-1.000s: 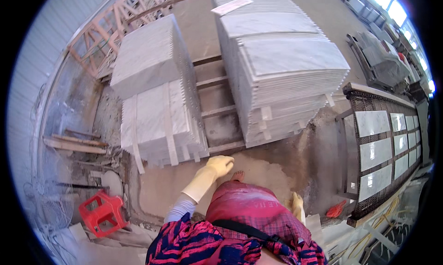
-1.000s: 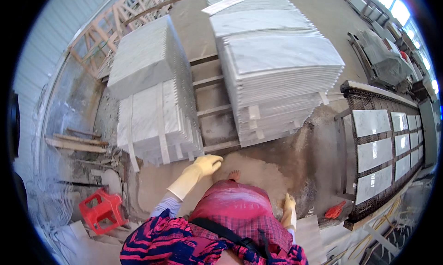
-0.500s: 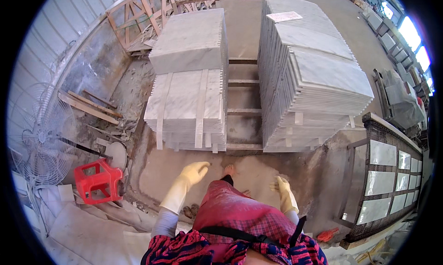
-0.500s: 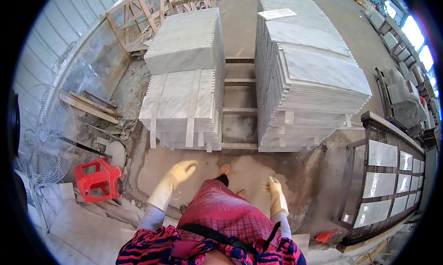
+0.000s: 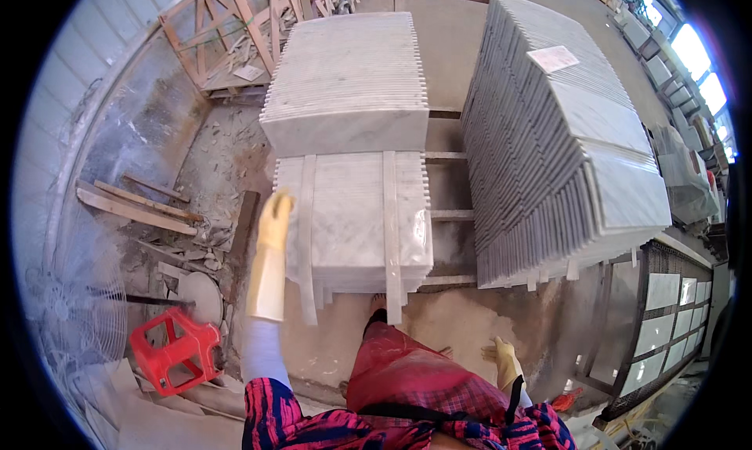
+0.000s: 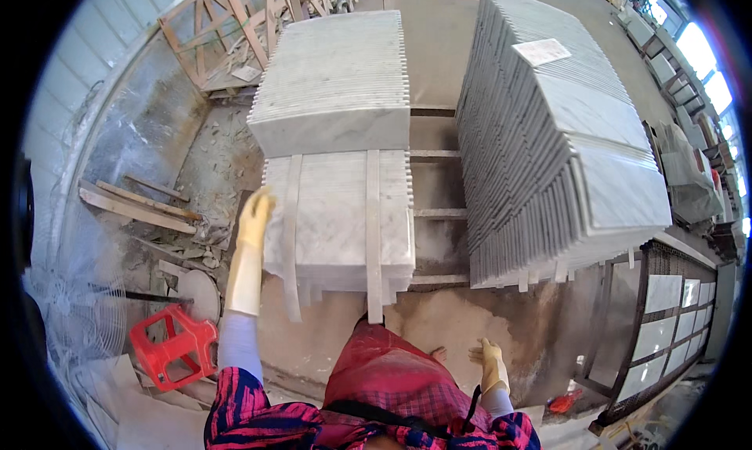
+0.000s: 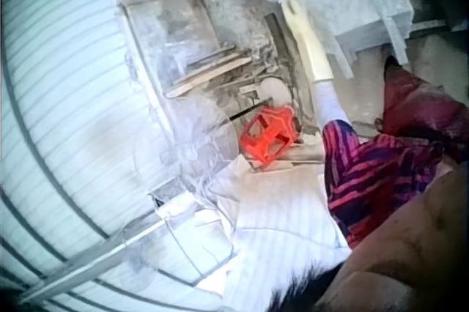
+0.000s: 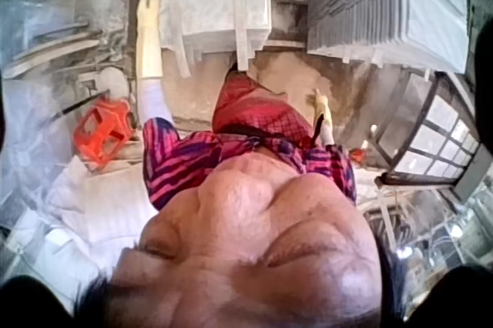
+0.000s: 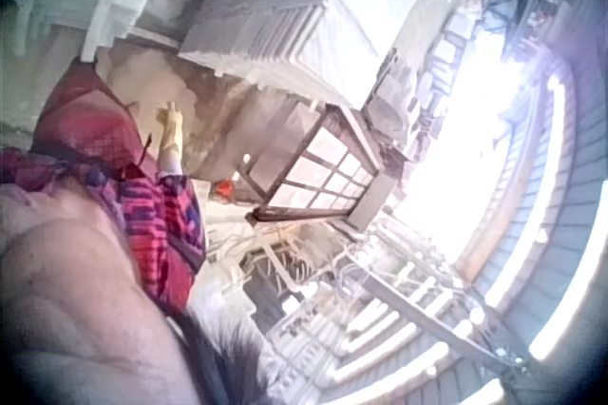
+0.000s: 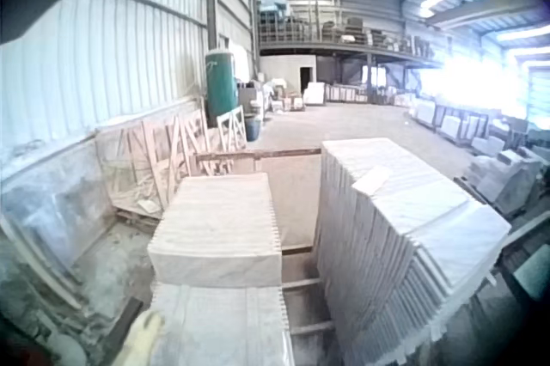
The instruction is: The person picks up rectangular tiles from a stack and places them one by one onto a moving conveyor belt. The tiles are handled with gloved hands and arranged in rows on the belt as it advances.
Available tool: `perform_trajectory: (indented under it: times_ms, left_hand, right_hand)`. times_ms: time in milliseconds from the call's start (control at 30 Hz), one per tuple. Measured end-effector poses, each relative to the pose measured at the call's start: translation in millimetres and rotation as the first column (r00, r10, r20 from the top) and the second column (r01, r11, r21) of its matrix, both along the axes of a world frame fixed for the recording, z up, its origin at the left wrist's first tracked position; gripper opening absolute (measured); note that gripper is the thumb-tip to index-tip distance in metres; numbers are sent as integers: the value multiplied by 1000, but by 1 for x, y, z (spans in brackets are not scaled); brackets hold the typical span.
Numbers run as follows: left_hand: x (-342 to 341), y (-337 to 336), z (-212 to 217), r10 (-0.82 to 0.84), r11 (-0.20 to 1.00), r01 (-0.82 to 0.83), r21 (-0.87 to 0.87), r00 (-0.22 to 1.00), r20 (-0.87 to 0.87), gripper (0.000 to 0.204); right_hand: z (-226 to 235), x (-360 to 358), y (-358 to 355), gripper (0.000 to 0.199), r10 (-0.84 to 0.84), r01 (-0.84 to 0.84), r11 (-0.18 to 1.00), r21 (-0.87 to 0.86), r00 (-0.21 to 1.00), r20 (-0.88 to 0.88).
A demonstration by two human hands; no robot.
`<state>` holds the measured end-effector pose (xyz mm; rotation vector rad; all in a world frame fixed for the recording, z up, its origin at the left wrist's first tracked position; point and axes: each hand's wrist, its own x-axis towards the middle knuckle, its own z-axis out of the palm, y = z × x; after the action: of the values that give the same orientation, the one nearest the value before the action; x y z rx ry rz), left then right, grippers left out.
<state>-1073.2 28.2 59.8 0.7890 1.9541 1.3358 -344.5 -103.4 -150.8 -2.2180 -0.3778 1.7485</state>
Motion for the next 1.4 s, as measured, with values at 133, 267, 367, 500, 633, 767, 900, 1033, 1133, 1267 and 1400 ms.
perform_trajectory:
  times_ms: [133, 267, 367, 500, 633, 767, 900, 1033, 1133, 1267, 1400]
  left_hand:
    - [-94, 83, -14, 149, 989, -146, 31, 983, -111, 52]
    - [-146, 148, -23, 293, 955, -288, 65, 952, -89, 59]
    - [-172, 189, -31, 326, 944, -323, 64, 944, -52, 68]
    - [-199, 224, -30, 306, 950, -309, -40, 949, -73, 82]
    - [-209, 260, -46, 307, 949, -310, -61, 950, -49, 84]
    - [-221, 267, -71, 383, 924, -383, 19, 921, -63, 77]
    - [-197, 272, -56, 428, 904, -428, 15, 904, -4, 72]
    - [-193, 266, -43, 435, 900, -436, 15, 900, 18, 67]
    - [-189, 267, -44, 456, 886, -461, 40, 885, 93, 66]
    - [-182, 271, -40, 462, 885, -465, 29, 883, 81, 65]
    - [-193, 270, -54, 466, 882, -467, 61, 884, 25, 65]
  right_hand:
    - [45, -102, 59, 44, 121, -116, 984, 138, 992, -34]
    - [93, -203, 131, 42, 291, -279, 905, 322, 957, 10]
    - [101, -246, 178, 40, 422, -422, 772, 475, 899, 114]
    - [153, -312, 249, 40, 381, -361, 763, 536, 921, 78]
    - [193, -362, 294, 40, 341, -297, 772, 562, 940, 27]
    - [188, -387, 332, 45, 349, -220, 758, 614, 932, -97]
    - [192, -419, 378, 52, 285, -201, 616, 762, 958, 23]
    - [206, -445, 438, 59, 131, -180, 507, 843, 983, 130]
    - [211, -457, 482, 64, 114, -221, 473, 853, 975, 189]
    - [211, -485, 522, 67, 125, -240, 597, 765, 970, 206]
    - [208, -499, 541, 66, 76, -245, 720, 650, 958, 276]
